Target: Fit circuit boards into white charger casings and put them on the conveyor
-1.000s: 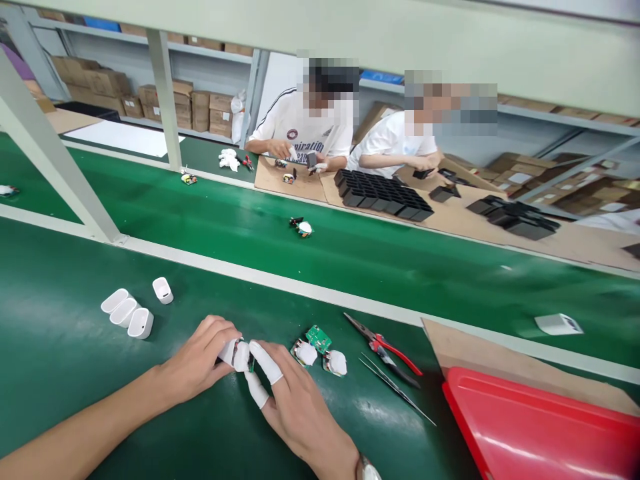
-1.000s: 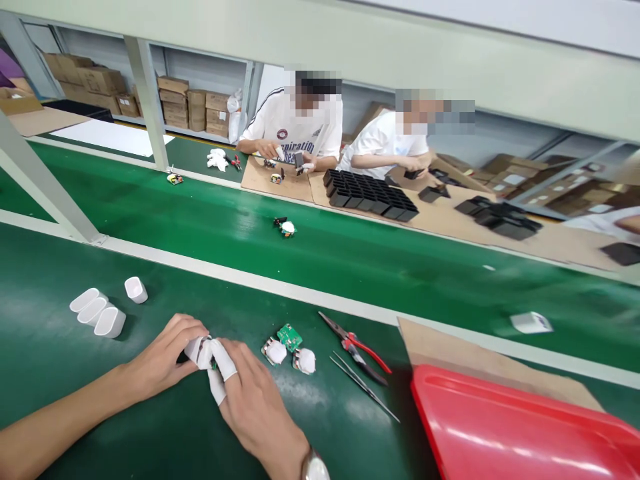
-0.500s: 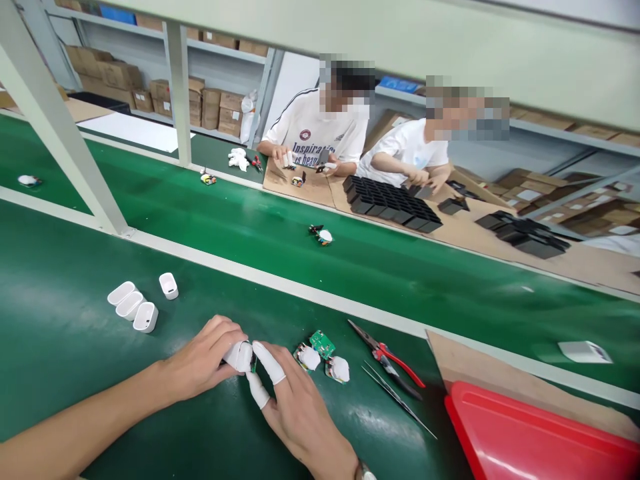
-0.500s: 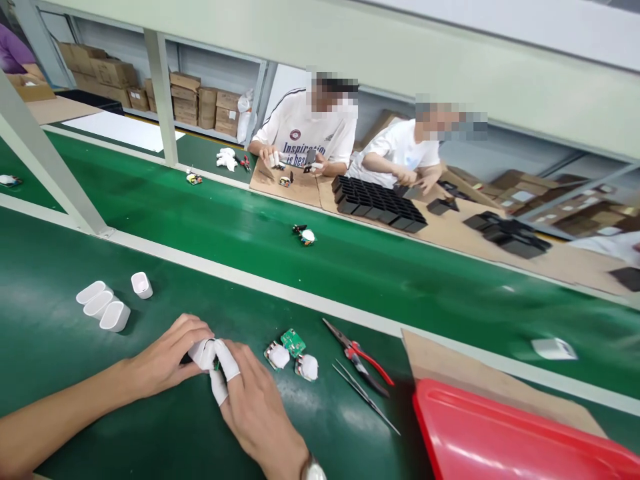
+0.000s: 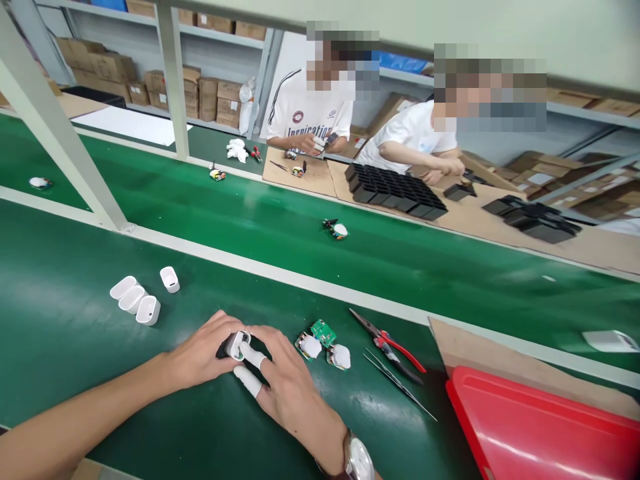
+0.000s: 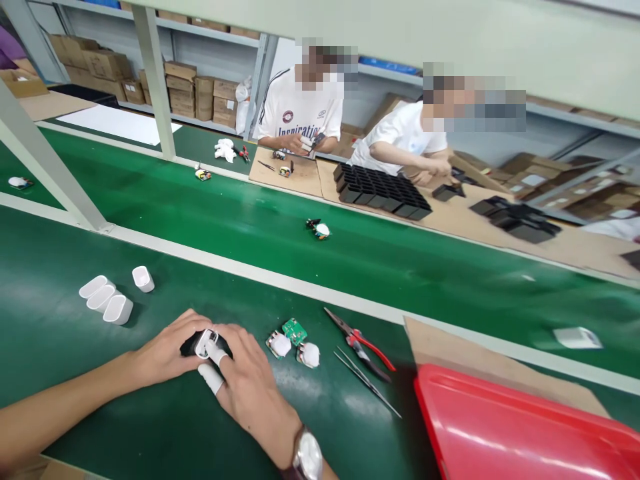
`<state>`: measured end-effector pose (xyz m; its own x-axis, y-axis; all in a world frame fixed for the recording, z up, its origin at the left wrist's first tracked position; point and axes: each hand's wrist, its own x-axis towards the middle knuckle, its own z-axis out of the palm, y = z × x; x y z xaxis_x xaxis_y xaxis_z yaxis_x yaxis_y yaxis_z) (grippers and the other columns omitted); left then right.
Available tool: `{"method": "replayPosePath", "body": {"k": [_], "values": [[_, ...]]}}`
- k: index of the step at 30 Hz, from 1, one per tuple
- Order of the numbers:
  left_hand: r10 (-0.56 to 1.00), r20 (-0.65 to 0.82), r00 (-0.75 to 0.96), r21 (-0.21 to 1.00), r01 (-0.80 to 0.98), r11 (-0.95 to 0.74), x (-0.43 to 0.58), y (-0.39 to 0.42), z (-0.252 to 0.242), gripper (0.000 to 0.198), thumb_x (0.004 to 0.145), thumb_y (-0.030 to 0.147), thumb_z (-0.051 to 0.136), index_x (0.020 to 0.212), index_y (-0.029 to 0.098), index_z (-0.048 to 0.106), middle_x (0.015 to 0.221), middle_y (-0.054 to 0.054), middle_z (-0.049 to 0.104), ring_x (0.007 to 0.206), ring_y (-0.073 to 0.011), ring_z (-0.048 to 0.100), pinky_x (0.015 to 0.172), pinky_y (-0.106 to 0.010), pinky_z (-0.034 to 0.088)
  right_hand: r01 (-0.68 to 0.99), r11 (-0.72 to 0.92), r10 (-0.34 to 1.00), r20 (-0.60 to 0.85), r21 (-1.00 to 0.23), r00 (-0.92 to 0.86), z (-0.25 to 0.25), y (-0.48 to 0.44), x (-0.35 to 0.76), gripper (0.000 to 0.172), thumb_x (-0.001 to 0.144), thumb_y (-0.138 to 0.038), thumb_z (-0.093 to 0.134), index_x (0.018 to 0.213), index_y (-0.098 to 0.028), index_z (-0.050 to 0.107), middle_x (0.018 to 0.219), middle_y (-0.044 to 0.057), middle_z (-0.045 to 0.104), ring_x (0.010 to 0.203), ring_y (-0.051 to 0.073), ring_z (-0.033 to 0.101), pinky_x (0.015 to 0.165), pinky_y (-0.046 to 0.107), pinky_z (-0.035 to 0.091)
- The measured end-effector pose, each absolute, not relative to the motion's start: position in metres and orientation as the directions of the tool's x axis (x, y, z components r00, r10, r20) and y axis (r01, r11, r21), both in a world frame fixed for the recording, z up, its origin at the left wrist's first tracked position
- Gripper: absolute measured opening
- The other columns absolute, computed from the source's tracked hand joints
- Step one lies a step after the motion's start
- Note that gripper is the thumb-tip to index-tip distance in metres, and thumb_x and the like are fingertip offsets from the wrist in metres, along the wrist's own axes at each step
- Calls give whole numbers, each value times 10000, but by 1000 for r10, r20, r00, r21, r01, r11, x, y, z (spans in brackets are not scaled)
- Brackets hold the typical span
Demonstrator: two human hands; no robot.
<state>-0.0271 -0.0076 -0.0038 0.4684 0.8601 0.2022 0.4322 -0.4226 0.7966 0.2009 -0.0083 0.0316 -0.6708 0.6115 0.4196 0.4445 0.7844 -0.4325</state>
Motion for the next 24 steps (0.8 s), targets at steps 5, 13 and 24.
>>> {"method": "replayPosePath", "body": {"k": [5, 13, 24], "values": [[881, 33, 472, 849, 452, -273, -28, -9, -3, 489, 883, 189, 734, 1316, 279, 525, 1221, -46, 667, 1101, -242, 657, 944, -399, 566, 448, 791, 609, 469, -416, -640, 28, -8, 195, 377, 1031, -211, 609, 1404, -200, 551, 1362, 166, 606, 1206, 308, 587, 964, 514, 590], [879, -14, 477, 872, 436, -223, -30, -13, -11, 703, 860, 215, 765, 1438, 280, 371, 1421, -108, 644, 1334, -284, 634, 1097, -473, 533, 381, 880, 475, 502, -284, -723, 20, -9, 202, 212, 999, -94, 585, 1188, -155, 660, 1284, 161, 659, 1247, 316, 572, 973, 485, 581], [869, 19, 494, 847, 453, -276, -28, -11, 2, 597, 916, 131, 653, 1434, 274, 395, 1370, -85, 705, 1272, -258, 687, 1073, -455, 556, 432, 860, 511, 486, -273, -709, 13, -6, 204, 434, 926, -1, 510, 1295, -201, 618, 1331, 153, 609, 1210, 318, 549, 947, 520, 597]]}}
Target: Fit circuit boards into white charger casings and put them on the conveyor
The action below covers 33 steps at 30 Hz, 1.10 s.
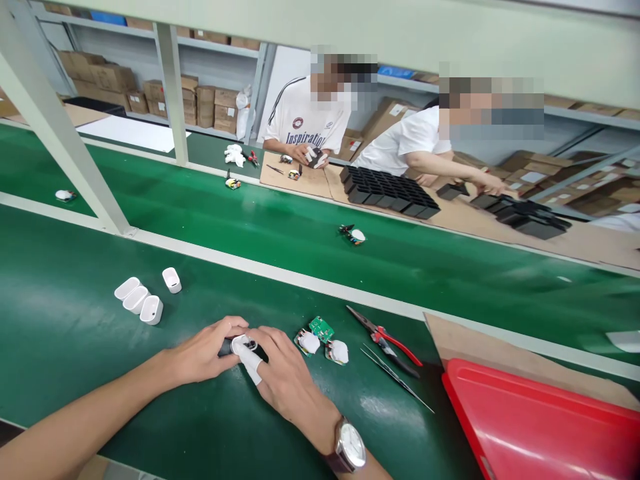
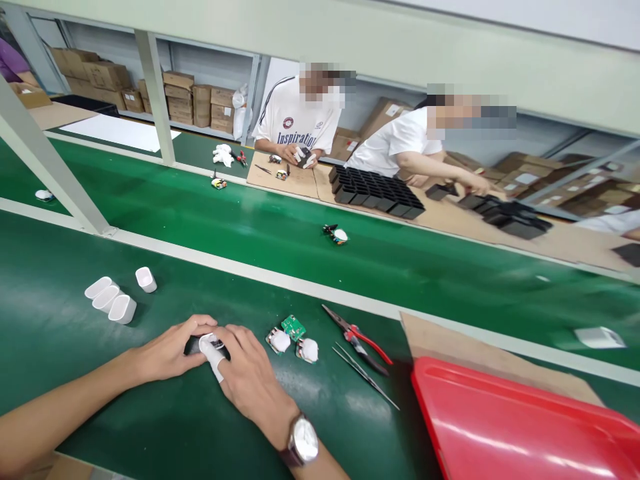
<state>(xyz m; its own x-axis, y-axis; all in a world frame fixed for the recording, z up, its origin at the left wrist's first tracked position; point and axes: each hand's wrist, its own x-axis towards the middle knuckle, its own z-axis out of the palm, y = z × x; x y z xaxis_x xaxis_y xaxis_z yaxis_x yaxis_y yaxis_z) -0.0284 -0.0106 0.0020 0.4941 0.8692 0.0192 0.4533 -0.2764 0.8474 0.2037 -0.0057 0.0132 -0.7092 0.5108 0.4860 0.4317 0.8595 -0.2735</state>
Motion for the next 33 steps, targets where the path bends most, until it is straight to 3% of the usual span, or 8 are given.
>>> {"method": "replayPosePath", "body": {"k": [9, 15, 19, 22, 24, 30, 33], "values": [[863, 46, 503, 817, 478, -322, -29, -11, -2, 506, 957, 165, 617, 1397, 278, 393, 1329, -62, 710, 1180, -239, 706, 990, -412, 574, 391, 790, 603, 485, -472, -633, 16, -2, 196, 333, 1027, -110, 538, 1337, -226, 569, 1214, 115, 627, 1112, 278, 566, 912, 479, 613], [864, 61, 499, 816, 474, -332, -33, -11, 9, 480, 987, 244, 665, 1399, 278, 420, 1372, -90, 681, 1188, -249, 715, 973, -441, 602, 359, 785, 597, 464, -505, -654, 20, 3, 201, 340, 1040, -164, 593, 1365, -252, 549, 1218, 104, 652, 1109, 264, 594, 924, 470, 610], [829, 248, 502, 748, 445, -493, -42, -10, 18, 483, 915, 348, 814, 1315, 260, 557, 1396, -118, 673, 1264, -274, 686, 1051, -459, 586, 372, 754, 634, 452, -542, -627, 16, 4, 207, 462, 1032, -188, 622, 1460, -258, 461, 1242, 107, 661, 1122, 262, 623, 925, 460, 626], [706, 443, 552, 610, 391, -689, -41, -10, 20, 167, 981, 268, 741, 1124, 225, 665, 1283, -119, 732, 1177, -253, 723, 993, -402, 611, 372, 760, 632, 474, -533, -613, 10, 2, 209, 484, 1035, -170, 594, 1486, -248, 437, 1239, 117, 655, 1118, 267, 633, 926, 464, 632], [655, 510, 557, 557, 366, -745, -37, -10, 18, 55, 1020, 191, 671, 1068, 217, 678, 1241, -111, 747, 1088, -217, 749, 917, -344, 631, 372, 761, 633, 481, -532, -606, 8, 0, 209, 467, 1045, -174, 571, 1486, -238, 433, 1231, 122, 650, 1099, 267, 634, 912, 462, 636], [683, 484, 547, 514, 454, -728, -31, -11, 15, 230, 1036, 193, 638, 1261, 239, 649, 1248, -98, 732, 1093, -219, 747, 939, -346, 638, 398, 745, 654, 469, -535, -594, 13, -6, 216, 505, 1038, -193, 585, 1507, -214, 400, 1282, 151, 630, 1142, 284, 627, 946, 488, 627], [665, 516, 539, 466, 475, -747, -28, -12, 21, 216, 1029, 142, 607, 1200, 258, 669, 1190, -83, 729, 978, -203, 743, 834, -325, 628, 431, 755, 651, 495, -494, -575, 20, -7, 222, 481, 1044, -184, 553, 1504, -220, 416, 1310, 151, 631, 1173, 282, 630, 980, 488, 614]]}}
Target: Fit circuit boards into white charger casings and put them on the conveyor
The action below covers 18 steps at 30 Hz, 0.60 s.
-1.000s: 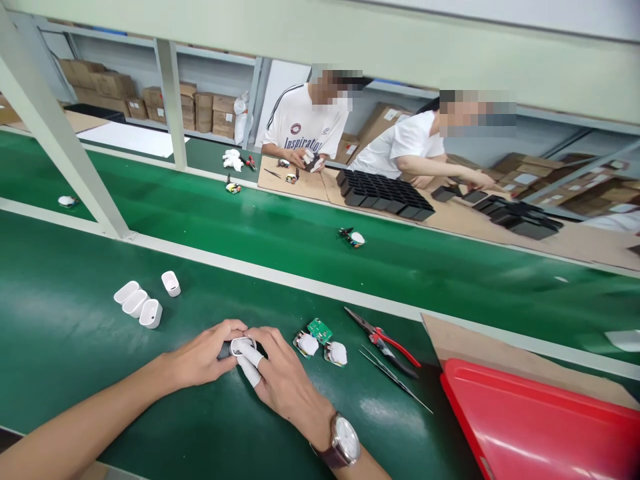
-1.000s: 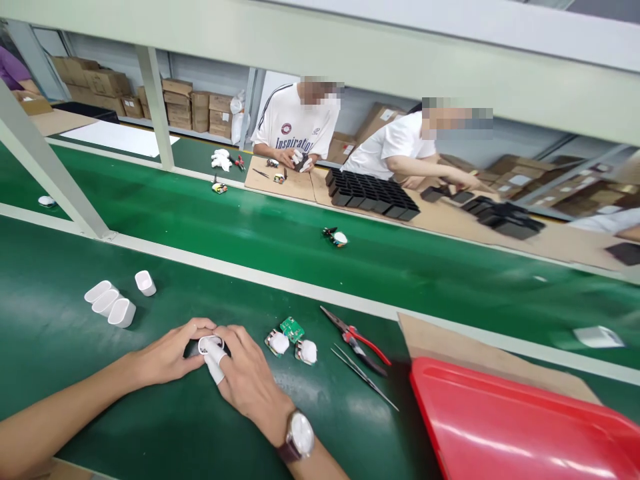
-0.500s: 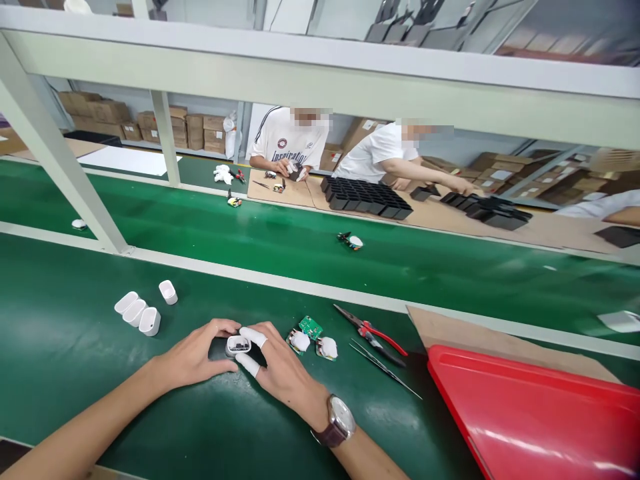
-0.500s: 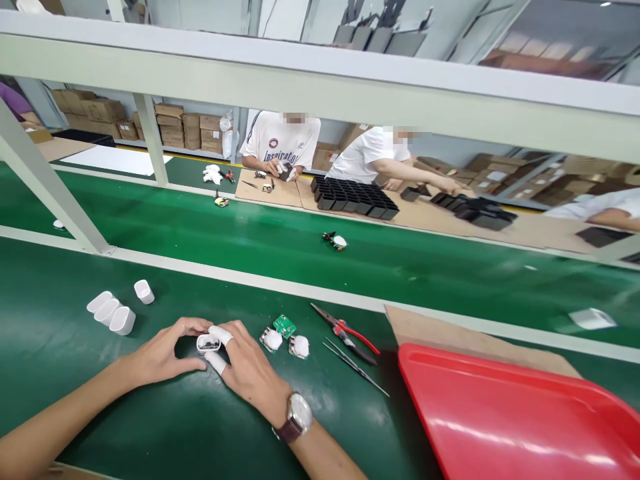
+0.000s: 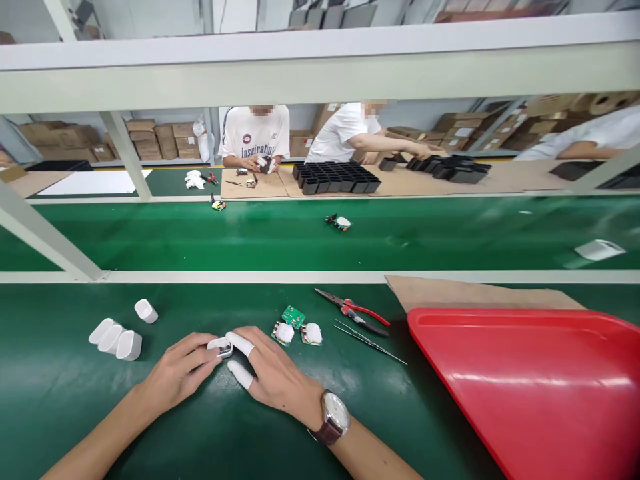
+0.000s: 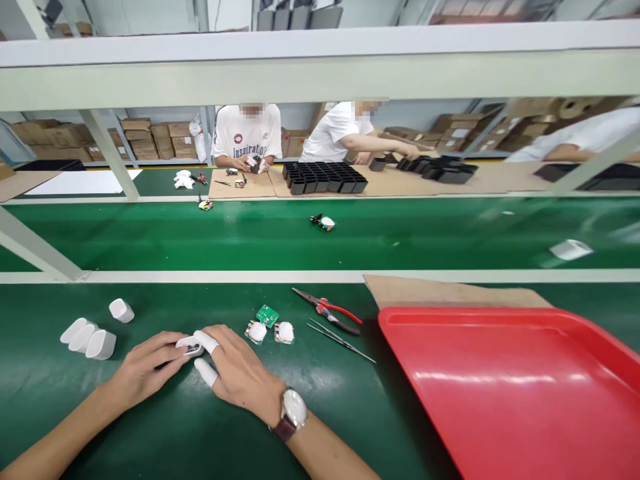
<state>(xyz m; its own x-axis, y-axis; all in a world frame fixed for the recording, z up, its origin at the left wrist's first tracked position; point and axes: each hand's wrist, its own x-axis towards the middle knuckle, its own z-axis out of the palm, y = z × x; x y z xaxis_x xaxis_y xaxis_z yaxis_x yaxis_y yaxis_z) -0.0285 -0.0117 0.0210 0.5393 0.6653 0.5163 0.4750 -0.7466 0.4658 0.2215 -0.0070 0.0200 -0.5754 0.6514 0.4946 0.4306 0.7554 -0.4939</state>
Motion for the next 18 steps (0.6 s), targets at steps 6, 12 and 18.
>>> {"method": "replayPosePath", "body": {"k": [6, 12, 18], "values": [[679, 350, 645, 392, 558, -732, -20, -5, 38, 160, 1036, 159, 524, 931, 222, 627, 996, -71, 683, 783, -170, 657, 700, -293, 547, 649, 692, 691, 553, -317, -466, 29, 12, 247, 397, 1016, -98, 482, 1403, -173, 534, 1237, 159, 662, 1124, 308, 611, 934, 504, 585], [919, 209, 334, 260, 887, -382, -53, 104, 65, 206, 985, 332, 516, 905, 210, 662, 1139, -111, 703, 995, -244, 705, 920, -349, 552, 885, 407, 900, 264, -226, -347, 27, 38, 307, 245, 870, -48, 593, 1078, -133, 692, 1085, 174, 672, 972, 323, 629, 855, 463, 535], [981, 155, 120, 217, 964, -153, -83, 180, 88, 357, 919, 486, 548, 944, 171, 716, 1025, -149, 750, 941, -316, 719, 821, -368, 560, 867, 418, 900, 250, -271, -356, 28, 42, 321, 219, 871, -2, 588, 977, -170, 679, 962, 89, 703, 892, 236, 674, 810, 334, 517]]}}
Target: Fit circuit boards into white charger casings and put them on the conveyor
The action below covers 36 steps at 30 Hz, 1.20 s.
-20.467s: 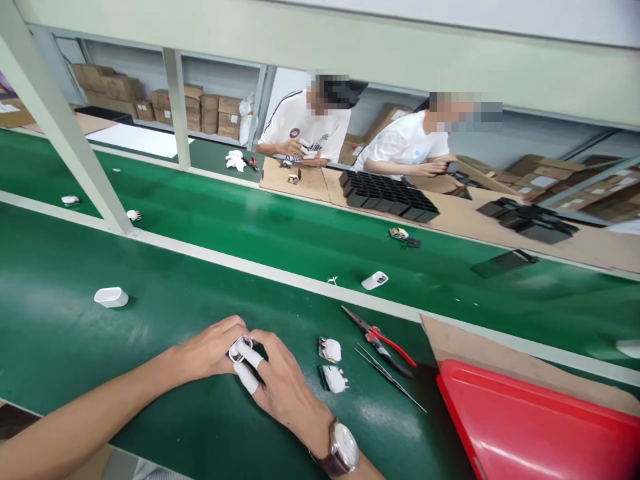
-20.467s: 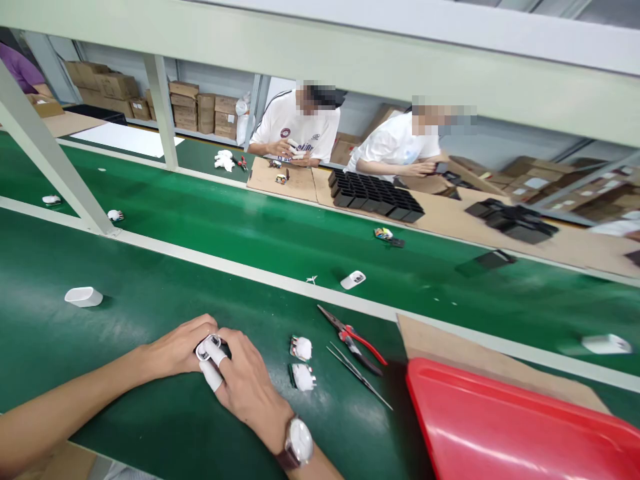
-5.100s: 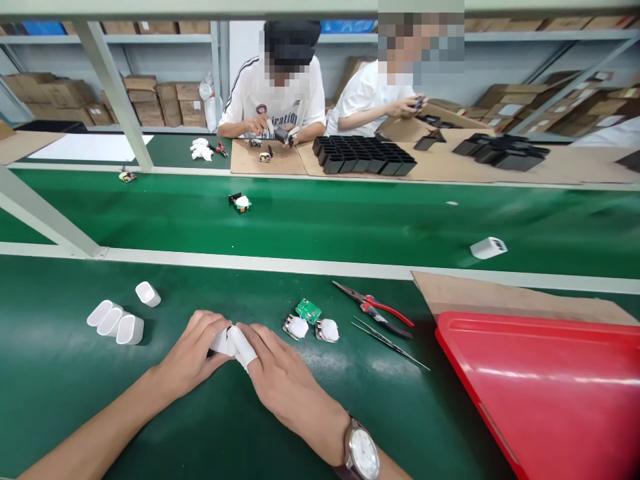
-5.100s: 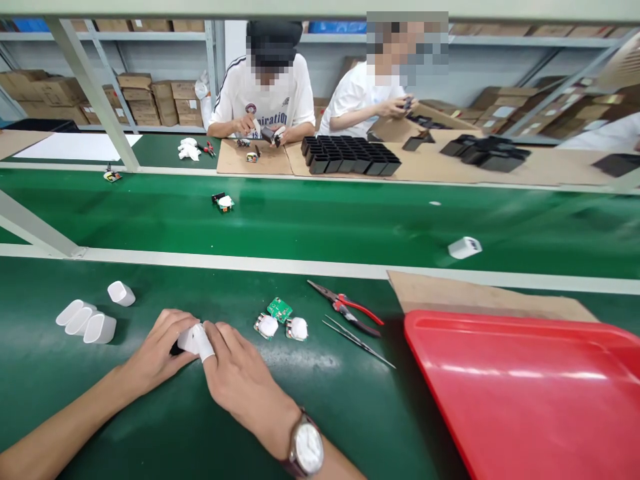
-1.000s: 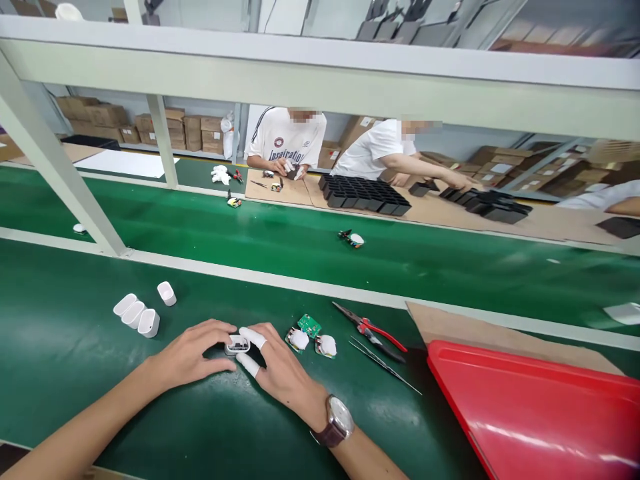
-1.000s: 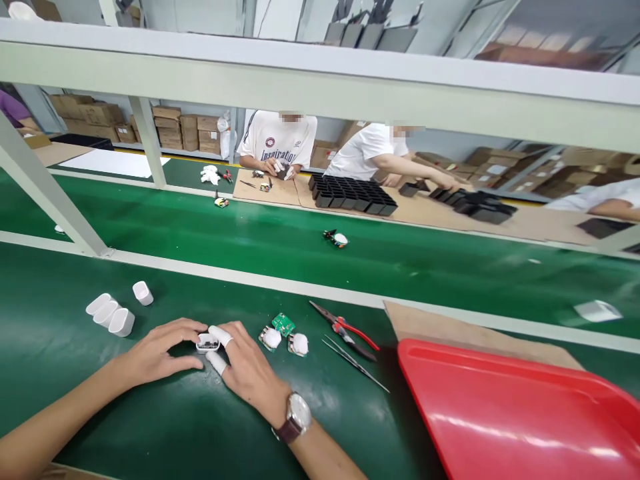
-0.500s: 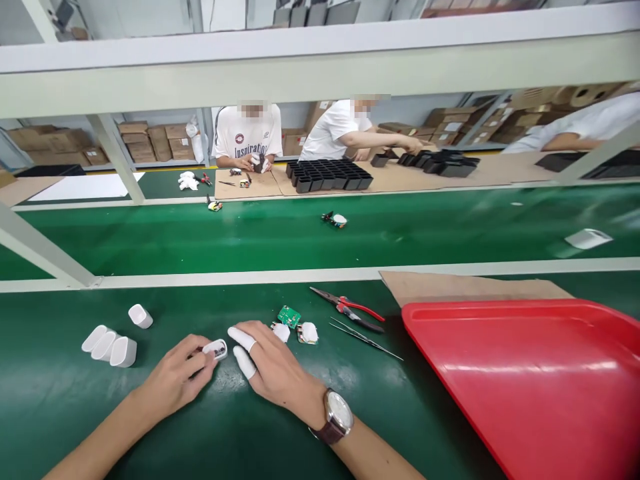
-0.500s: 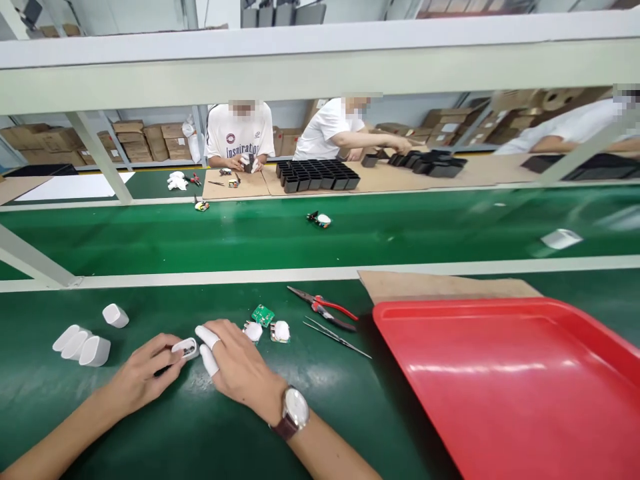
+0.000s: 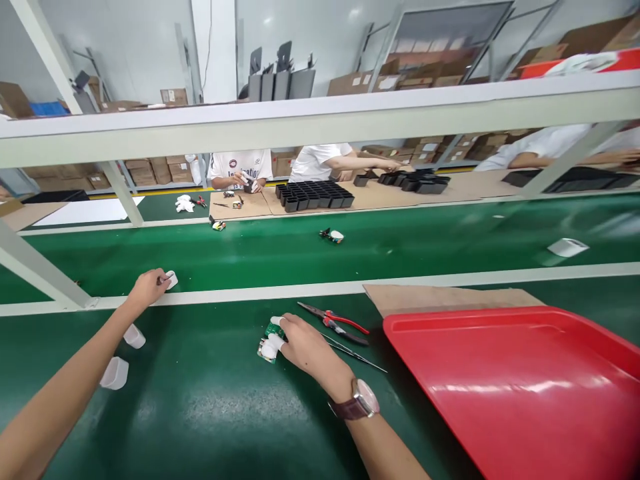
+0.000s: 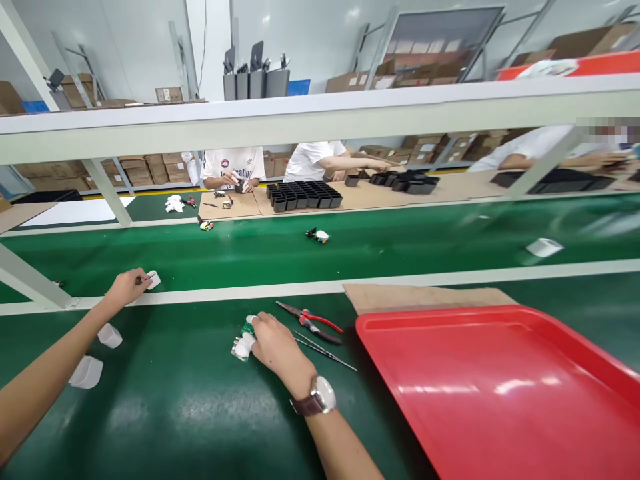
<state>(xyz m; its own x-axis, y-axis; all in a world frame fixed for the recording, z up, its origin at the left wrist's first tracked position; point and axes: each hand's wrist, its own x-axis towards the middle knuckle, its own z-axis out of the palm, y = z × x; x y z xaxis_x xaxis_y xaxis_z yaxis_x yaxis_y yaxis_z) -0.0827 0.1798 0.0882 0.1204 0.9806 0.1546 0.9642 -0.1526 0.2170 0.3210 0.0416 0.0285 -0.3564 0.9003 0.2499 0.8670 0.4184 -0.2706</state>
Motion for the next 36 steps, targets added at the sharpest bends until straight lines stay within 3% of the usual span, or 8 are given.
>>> {"method": "replayPosePath", "body": {"k": [5, 9, 14, 18, 23, 26, 31, 36], "values": [[994, -27, 110, 119, 987, -106, -117, 127, 97, 878, 807, 755, 632, 1501, 223, 555, 1536, -162, 567, 1204, -415, 672, 857, -429, 574, 841, 424, 895, 298, -336, -332, 43, 30, 295, 255, 946, -110, 605, 1195, -152, 641, 1125, 139, 709, 1043, 284, 675, 902, 388, 528], [963, -246, 111, 51, 993, -102, -135, 85, 93, 678, 841, 584, 647, 1389, 186, 656, 1373, -166, 704, 1184, -419, 697, 890, -448, 575, 687, 439, 895, 217, -578, -389, 49, 10, 258, 183, 1095, -231, 457, 1171, -213, 622, 1091, 54, 747, 956, 206, 722, 842, 317, 536], [921, -51, 386, 246, 899, -363, -87, 54, 76, 429, 961, 472, 581, 1258, 186, 699, 1280, -141, 725, 1206, -348, 671, 1042, -455, 534, 686, 406, 898, 125, -604, -422, 39, 12, 232, 236, 1101, -177, 394, 1124, -188, 629, 1001, 55, 752, 906, 203, 739, 808, 286, 532], [791, 3, 612, 444, 708, -549, -36, 23, 56, 314, 959, 305, 669, 1267, 241, 668, 1231, -79, 718, 1208, -292, 648, 1028, -421, 552, 790, 349, 933, 104, -504, -346, 33, 32, 243, 240, 999, -80, 472, 1084, -145, 687, 1223, 168, 676, 962, 271, 730, 885, 373, 534], [846, 66, 528, 614, 647, -452, -27, 2, 27, 651, 936, 395, 766, 1516, 315, 480, 1474, -100, 576, 1311, -302, 608, 1090, -446, 541, 800, 405, 911, 115, -443, -397, 40, 37, 267, 319, 1004, -160, 564, 1296, -196, 685, 1363, 152, 644, 1221, 302, 645, 1095, 463, 481], [866, 58, 497, 672, 622, -402, -35, -1, 14, 833, 895, 421, 813, 1595, 358, 364, 1543, -104, 512, 1378, -318, 562, 1125, -470, 522, 703, 476, 857, 100, -528, -506, 37, 42, 272, 355, 968, -208, 670, 1319, -252, 697, 1459, 102, 626, 1353, 278, 583, 1135, 438, 481], [865, 59, 498, 692, 605, -395, -43, -3, 7, 704, 985, 308, 694, 1597, 377, 355, 1483, -80, 570, 1342, -287, 584, 1123, -478, 520, 617, 478, 829, 89, -626, -553, 29, 62, 268, 483, 987, -239, 644, 1467, -245, 600, 1415, 117, 658, 962, 200, 738, 927, 380, 607], [876, 72, 478, 672, 626, -396, -44, -2, 2, 667, 994, 343, 681, 1591, 348, 382, 1424, -78, 618, 1309, -302, 598, 1103, -487, 535, 634, 500, 799, 33, -590, -600, 31, 61, 274, 574, 895, -70, 623, 1435, -266, 622, 1494, 110, 608, 671, 117, 682, 679, 283, 616]]}}
